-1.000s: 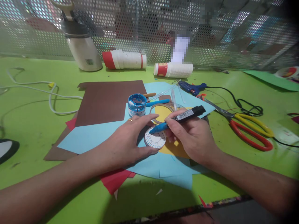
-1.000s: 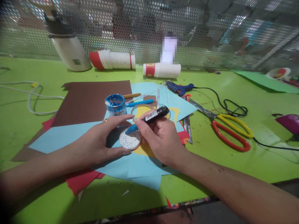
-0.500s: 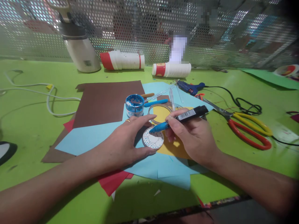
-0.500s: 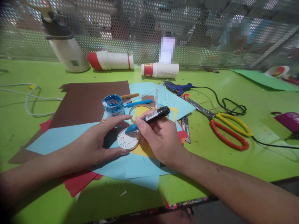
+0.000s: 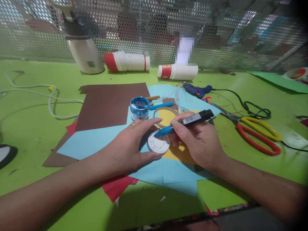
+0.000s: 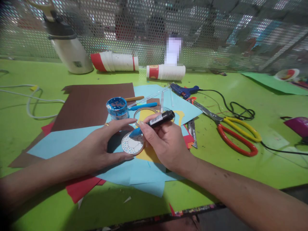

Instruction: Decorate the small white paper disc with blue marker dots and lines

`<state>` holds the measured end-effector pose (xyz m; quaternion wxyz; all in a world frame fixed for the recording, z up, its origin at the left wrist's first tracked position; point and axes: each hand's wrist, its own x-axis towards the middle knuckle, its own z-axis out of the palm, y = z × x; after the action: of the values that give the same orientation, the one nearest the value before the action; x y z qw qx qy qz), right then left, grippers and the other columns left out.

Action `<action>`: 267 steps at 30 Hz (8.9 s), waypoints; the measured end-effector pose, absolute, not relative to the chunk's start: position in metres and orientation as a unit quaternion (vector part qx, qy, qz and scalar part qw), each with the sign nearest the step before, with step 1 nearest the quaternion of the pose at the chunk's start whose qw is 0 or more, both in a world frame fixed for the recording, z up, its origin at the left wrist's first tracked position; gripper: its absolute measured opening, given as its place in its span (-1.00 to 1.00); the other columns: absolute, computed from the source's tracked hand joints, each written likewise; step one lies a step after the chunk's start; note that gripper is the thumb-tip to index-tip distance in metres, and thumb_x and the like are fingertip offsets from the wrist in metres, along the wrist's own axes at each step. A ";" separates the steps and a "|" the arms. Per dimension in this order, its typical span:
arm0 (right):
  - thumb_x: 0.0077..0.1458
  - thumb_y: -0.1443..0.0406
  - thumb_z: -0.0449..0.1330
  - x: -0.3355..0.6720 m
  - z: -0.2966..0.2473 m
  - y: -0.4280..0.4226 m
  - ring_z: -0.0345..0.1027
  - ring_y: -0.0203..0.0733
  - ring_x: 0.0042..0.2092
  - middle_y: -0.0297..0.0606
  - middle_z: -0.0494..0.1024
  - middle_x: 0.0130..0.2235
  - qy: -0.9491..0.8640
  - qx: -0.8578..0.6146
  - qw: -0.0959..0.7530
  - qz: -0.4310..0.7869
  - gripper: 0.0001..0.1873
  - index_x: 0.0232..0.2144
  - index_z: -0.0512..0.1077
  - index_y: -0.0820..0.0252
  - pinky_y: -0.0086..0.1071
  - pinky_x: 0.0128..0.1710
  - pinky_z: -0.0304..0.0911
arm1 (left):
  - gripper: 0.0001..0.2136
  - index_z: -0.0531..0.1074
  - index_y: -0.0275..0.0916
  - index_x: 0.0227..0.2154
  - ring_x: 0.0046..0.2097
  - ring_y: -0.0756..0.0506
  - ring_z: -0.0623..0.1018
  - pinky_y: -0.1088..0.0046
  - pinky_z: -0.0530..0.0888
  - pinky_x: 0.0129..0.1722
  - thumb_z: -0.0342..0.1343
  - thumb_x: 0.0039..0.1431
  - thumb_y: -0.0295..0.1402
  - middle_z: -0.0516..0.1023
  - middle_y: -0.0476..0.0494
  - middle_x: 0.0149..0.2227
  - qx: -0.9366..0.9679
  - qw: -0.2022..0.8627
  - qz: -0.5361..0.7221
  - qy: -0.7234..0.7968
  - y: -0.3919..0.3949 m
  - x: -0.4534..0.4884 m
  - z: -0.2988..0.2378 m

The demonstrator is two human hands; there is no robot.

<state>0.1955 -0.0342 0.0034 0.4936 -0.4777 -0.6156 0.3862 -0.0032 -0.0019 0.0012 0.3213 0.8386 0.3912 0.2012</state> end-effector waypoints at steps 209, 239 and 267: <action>0.17 0.33 0.20 0.197 0.014 -0.040 0.37 -0.41 -0.57 -0.43 0.46 -0.56 -0.655 -0.498 0.492 0.284 -0.94 -0.35 0.43 0.22 -0.55 -0.54 0.37 | -0.33 0.21 -0.21 0.22 0.09 -0.22 0.45 0.20 0.40 0.08 0.26 0.03 -0.25 0.45 -0.22 0.11 0.855 0.295 0.218 0.367 0.000 -0.002 -0.001; 0.04 0.38 0.22 0.194 0.016 -0.039 0.49 -0.21 -0.36 -0.30 0.51 -0.43 -0.659 -0.530 0.471 0.250 -0.93 -0.45 0.40 0.13 -0.44 -0.53 0.36 | -0.39 0.22 -0.15 0.19 0.09 -0.24 0.45 0.18 0.41 0.04 0.25 0.06 -0.23 0.45 -0.19 0.13 0.868 0.280 0.210 0.352 0.000 -0.002 -0.002; -0.01 0.35 0.30 0.188 0.021 -0.037 0.38 -0.36 -0.56 -0.45 0.44 -0.58 -0.670 -0.555 0.455 0.188 -0.86 -0.49 0.38 0.14 -0.52 -0.59 0.31 | -0.37 0.20 -0.12 0.20 0.08 -0.25 0.46 0.17 0.42 0.03 0.24 0.05 -0.26 0.45 -0.18 0.12 0.866 0.275 0.214 0.359 -0.001 -0.003 -0.003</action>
<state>0.1879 -0.0373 0.0207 0.4549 -0.5553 -0.6704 0.1881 -0.0031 -0.0014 -0.0027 0.2751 0.8661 0.3586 0.2135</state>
